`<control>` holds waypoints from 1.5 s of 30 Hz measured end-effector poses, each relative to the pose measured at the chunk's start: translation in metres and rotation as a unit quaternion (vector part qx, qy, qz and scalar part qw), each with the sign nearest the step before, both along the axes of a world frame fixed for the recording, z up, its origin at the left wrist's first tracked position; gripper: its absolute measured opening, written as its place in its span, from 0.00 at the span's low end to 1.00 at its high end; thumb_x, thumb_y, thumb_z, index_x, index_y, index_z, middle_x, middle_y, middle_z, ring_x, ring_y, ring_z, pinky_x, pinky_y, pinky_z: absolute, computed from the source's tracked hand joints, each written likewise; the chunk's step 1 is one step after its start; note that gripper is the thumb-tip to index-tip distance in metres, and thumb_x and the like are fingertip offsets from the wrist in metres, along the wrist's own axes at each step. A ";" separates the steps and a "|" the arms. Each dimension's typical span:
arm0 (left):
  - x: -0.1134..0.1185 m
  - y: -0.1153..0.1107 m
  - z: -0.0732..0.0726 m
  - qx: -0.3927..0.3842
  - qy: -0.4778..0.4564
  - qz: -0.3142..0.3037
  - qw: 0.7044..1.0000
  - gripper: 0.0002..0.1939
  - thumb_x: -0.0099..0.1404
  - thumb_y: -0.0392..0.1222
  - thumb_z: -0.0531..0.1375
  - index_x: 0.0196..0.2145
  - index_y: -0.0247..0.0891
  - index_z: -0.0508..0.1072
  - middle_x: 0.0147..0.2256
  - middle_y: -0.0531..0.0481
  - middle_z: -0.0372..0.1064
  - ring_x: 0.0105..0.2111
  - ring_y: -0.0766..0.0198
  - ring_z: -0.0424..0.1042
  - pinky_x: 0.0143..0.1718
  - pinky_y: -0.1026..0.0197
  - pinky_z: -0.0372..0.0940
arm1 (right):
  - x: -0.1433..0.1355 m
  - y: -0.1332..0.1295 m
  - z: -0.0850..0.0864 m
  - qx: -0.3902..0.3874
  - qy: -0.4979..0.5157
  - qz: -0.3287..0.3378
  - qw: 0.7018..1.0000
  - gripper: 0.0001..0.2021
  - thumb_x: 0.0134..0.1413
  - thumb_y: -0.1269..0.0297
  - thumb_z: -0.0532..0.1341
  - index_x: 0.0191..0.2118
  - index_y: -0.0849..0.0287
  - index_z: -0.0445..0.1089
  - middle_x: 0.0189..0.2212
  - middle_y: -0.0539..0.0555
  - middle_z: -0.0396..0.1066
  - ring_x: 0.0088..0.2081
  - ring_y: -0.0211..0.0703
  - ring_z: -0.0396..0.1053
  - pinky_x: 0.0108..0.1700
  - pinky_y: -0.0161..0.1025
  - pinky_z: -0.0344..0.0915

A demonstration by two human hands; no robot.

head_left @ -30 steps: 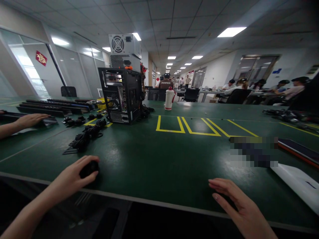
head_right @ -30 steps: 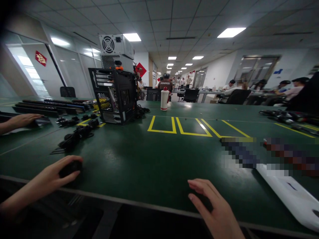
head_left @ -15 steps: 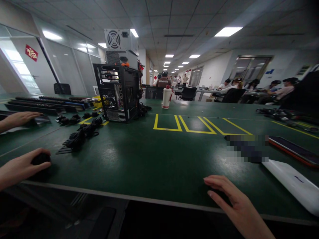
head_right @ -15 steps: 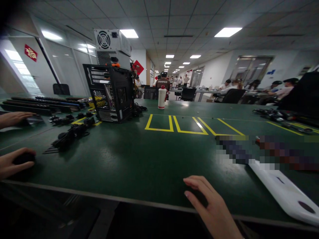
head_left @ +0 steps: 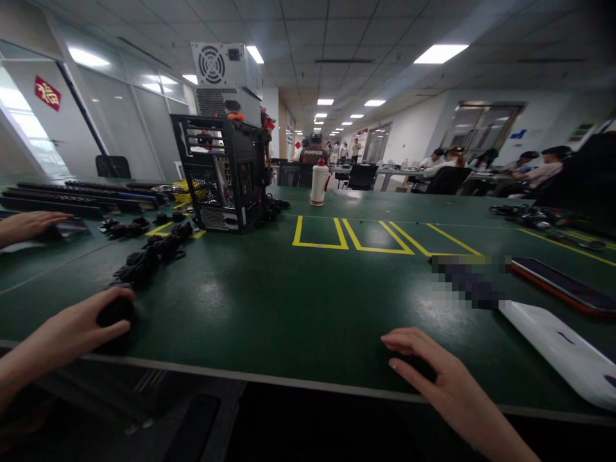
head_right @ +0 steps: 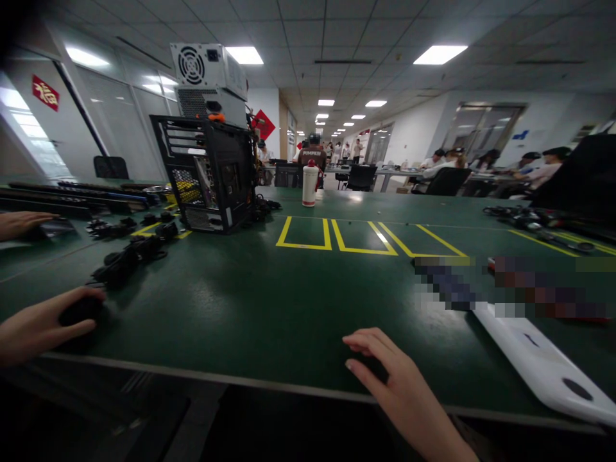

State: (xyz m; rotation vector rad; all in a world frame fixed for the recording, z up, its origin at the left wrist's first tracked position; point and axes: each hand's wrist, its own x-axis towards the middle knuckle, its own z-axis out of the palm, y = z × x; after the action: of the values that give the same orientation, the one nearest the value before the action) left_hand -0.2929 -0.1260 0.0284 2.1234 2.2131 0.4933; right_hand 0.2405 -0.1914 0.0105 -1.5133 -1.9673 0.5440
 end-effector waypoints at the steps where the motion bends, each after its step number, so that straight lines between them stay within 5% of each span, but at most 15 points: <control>1: 0.019 -0.001 0.002 -0.019 -0.007 -0.026 0.999 0.18 0.53 0.52 0.53 0.41 0.46 0.63 0.38 0.58 0.70 0.35 0.59 0.69 0.37 0.62 0.61 | -0.001 0.002 0.003 -0.006 0.000 0.007 1.000 0.13 0.52 0.59 0.54 0.42 0.54 0.67 0.42 0.55 0.66 0.43 0.44 0.66 0.46 0.42 0.65; 8: 0.137 0.009 0.008 -0.029 -0.038 -0.183 0.982 0.21 0.52 0.43 0.53 0.45 0.40 0.61 0.42 0.50 0.66 0.41 0.58 0.67 0.42 0.59 0.60 | -0.029 0.023 0.027 -0.050 -0.007 0.091 0.995 0.12 0.51 0.61 0.56 0.42 0.52 0.66 0.41 0.52 0.66 0.42 0.42 0.66 0.45 0.41 0.64; 13: 0.211 0.041 0.005 -0.016 -0.091 -0.284 0.954 0.24 0.50 0.41 0.55 0.47 0.41 0.60 0.46 0.49 0.63 0.43 0.57 0.66 0.44 0.56 0.61 | -0.059 0.070 0.027 -0.078 0.047 0.162 0.983 0.17 0.48 0.59 0.58 0.45 0.55 0.64 0.42 0.54 0.66 0.39 0.41 0.68 0.43 0.41 0.65; 17: 0.262 0.073 -0.004 -0.003 -0.144 -0.312 0.939 0.32 0.47 0.42 0.59 0.50 0.38 0.55 0.46 0.43 0.62 0.44 0.54 0.66 0.44 0.54 0.62 | -0.079 0.122 0.018 -0.120 0.130 0.133 0.975 0.23 0.48 0.55 0.58 0.50 0.59 0.61 0.44 0.59 0.67 0.38 0.42 0.69 0.41 0.42 0.66; 21: 0.296 0.101 -0.013 0.002 -0.190 -0.309 0.932 0.33 0.46 0.43 0.62 0.49 0.38 0.56 0.45 0.43 0.63 0.43 0.53 0.66 0.43 0.54 0.62 | -0.079 0.154 0.010 -0.122 0.214 0.089 0.965 0.18 0.47 0.58 0.59 0.43 0.61 0.67 0.41 0.58 0.70 0.40 0.44 0.68 0.44 0.44 0.64; 25: 0.310 0.121 -0.020 0.001 -0.238 -0.329 0.914 0.32 0.46 0.44 0.63 0.48 0.37 0.59 0.45 0.42 0.64 0.44 0.52 0.66 0.44 0.53 0.62 | -0.067 0.164 0.001 -0.148 0.317 0.021 0.937 0.15 0.44 0.64 0.62 0.41 0.62 0.68 0.38 0.57 0.71 0.40 0.44 0.68 0.46 0.45 0.64; 30: 0.309 0.136 -0.027 -0.019 -0.302 -0.394 0.868 0.36 0.47 0.46 0.64 0.52 0.36 0.57 0.50 0.41 0.61 0.49 0.53 0.62 0.51 0.51 0.57 | -0.056 0.172 -0.009 -0.150 0.388 0.025 0.909 0.17 0.41 0.69 0.63 0.42 0.59 0.67 0.39 0.55 0.70 0.42 0.42 0.68 0.49 0.44 0.63; 34: 0.305 0.141 -0.031 -0.029 -0.336 -0.421 0.842 0.38 0.47 0.45 0.64 0.54 0.35 0.56 0.53 0.40 0.58 0.53 0.53 0.59 0.54 0.51 0.53 | -0.055 0.170 -0.007 -0.159 0.396 0.031 0.904 0.16 0.43 0.65 0.63 0.42 0.57 0.67 0.42 0.54 0.69 0.45 0.43 0.67 0.51 0.43 0.62; 45: 0.305 0.144 -0.030 -0.030 -0.371 -0.421 0.827 0.40 0.44 0.39 0.66 0.54 0.36 0.56 0.52 0.40 0.59 0.53 0.51 0.58 0.55 0.48 0.52 | -0.061 0.161 -0.002 -0.124 0.359 0.076 0.922 0.22 0.39 0.68 0.65 0.45 0.59 0.63 0.46 0.57 0.68 0.49 0.44 0.65 0.55 0.46 0.57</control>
State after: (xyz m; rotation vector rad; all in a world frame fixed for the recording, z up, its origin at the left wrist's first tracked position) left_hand 0.0125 0.0177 -0.0021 2.0723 0.7701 0.9146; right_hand 0.1795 -0.0300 0.0080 -1.0662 -1.4650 1.2532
